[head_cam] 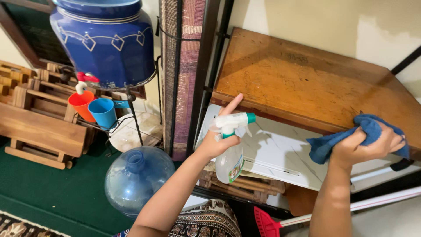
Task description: The person wipes a wooden shelf and a white board with a cloth, applying liquid from a spray bottle. They clean different surfaces of the storage unit, moving a broom and water containers to reach the work area.
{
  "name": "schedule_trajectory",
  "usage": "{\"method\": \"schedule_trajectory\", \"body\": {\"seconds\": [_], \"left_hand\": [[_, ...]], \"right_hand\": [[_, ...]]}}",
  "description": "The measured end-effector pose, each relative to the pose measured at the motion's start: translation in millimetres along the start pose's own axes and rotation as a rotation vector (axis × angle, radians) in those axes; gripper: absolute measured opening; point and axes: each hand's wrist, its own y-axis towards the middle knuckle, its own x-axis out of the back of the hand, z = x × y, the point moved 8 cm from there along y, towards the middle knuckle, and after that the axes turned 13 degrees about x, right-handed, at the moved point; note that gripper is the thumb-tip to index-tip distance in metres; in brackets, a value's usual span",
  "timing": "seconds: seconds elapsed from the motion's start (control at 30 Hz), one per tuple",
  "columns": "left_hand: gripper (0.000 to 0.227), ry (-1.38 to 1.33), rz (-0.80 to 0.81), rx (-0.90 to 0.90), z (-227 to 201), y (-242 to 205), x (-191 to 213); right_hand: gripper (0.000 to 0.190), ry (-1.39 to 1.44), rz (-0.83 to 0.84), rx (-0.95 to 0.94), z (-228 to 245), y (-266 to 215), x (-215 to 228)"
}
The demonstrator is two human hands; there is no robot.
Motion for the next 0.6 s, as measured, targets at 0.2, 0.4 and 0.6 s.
{"method": "schedule_trajectory", "body": {"seconds": [0.2,0.4,0.6], "left_hand": [[0.088,0.011,-0.058,-0.008,1,0,13],[0.082,0.077,-0.064,-0.063,-3,-3,18],[0.078,-0.008,-0.004,-0.049,-4,-15,16]], "right_hand": [[0.01,0.031,0.017,-0.005,5,-3,-9],[0.01,0.026,0.025,-0.071,18,3,-9],[0.021,0.314,-0.006,-0.119,57,15,-3]]}}
